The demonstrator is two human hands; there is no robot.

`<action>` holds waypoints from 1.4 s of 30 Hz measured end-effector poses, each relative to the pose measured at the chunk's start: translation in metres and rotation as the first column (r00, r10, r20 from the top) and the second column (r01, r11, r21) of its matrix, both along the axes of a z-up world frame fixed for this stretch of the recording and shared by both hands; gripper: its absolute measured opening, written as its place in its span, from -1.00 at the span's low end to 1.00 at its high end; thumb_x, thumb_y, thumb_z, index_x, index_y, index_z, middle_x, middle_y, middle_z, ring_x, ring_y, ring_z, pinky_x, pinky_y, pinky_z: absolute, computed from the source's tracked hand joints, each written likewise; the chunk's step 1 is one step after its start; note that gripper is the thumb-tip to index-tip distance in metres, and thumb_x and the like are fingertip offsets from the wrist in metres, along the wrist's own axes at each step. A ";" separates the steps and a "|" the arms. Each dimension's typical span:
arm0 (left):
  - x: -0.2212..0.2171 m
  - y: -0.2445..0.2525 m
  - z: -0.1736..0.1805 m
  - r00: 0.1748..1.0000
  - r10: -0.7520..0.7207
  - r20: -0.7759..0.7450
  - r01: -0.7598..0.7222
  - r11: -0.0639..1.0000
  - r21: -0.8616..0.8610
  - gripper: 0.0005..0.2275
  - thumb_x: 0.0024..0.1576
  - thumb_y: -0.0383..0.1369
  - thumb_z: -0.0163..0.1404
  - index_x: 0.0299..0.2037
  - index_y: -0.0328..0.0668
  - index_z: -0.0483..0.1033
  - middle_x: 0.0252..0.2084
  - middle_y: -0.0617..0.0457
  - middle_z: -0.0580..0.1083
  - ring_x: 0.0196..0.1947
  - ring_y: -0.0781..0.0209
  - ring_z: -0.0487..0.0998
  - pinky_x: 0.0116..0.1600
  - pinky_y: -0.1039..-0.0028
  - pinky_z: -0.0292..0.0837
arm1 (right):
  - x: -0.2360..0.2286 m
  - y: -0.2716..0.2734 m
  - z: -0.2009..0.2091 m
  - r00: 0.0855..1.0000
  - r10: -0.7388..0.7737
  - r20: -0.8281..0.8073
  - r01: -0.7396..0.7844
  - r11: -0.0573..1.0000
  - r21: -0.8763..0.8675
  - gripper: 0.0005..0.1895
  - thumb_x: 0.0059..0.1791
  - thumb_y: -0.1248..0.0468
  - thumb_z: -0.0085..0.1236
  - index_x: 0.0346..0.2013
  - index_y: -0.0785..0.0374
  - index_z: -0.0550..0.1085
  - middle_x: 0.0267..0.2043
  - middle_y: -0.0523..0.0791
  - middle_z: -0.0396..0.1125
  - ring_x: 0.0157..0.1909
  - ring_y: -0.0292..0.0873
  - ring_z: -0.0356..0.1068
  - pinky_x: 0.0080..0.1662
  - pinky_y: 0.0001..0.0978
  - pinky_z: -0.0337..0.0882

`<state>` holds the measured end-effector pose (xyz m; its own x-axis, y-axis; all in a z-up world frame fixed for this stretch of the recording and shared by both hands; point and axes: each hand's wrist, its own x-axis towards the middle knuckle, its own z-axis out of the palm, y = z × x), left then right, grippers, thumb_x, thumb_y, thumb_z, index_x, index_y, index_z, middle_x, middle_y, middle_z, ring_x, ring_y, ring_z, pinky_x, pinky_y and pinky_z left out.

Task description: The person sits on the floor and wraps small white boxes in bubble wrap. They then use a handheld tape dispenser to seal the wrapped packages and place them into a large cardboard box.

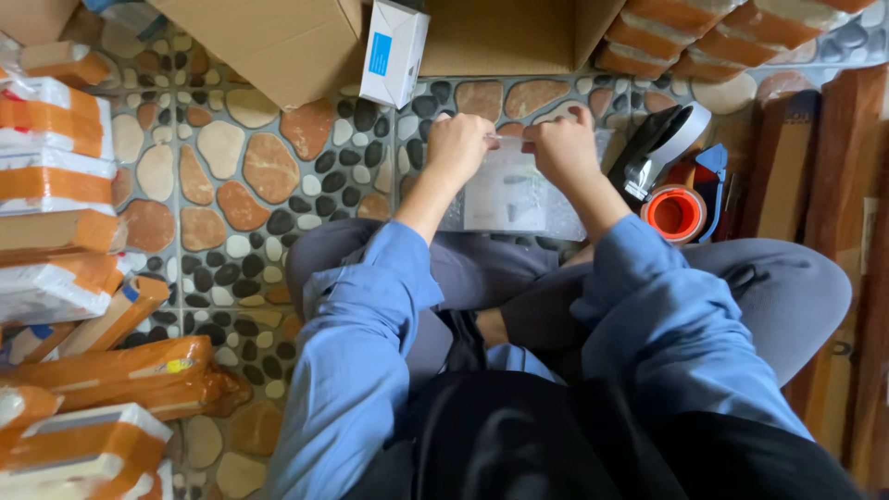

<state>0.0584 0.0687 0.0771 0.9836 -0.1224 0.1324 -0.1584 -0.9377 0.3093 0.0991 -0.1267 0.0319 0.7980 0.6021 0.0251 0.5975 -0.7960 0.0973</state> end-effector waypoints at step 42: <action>0.060 0.018 -0.082 0.908 -0.273 -0.317 0.227 0.958 -0.176 -0.93 -0.04 -0.18 0.09 -0.53 0.20 0.55 -0.50 0.20 0.53 -0.29 0.10 0.56 -0.11 0.33 0.38 | -0.047 0.059 0.006 0.992 0.014 -0.128 0.022 0.961 0.276 -0.56 0.03 -0.15 -0.26 -0.28 0.07 0.44 -0.34 -0.09 0.38 -0.24 -0.02 0.41 -0.13 -0.18 0.32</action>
<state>0.1185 0.0862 -0.0045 0.9121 -0.3746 -0.1668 -0.2480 -0.8278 0.5033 0.0525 -0.0681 0.0383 0.8080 0.5826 0.0879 0.5871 -0.7836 -0.2031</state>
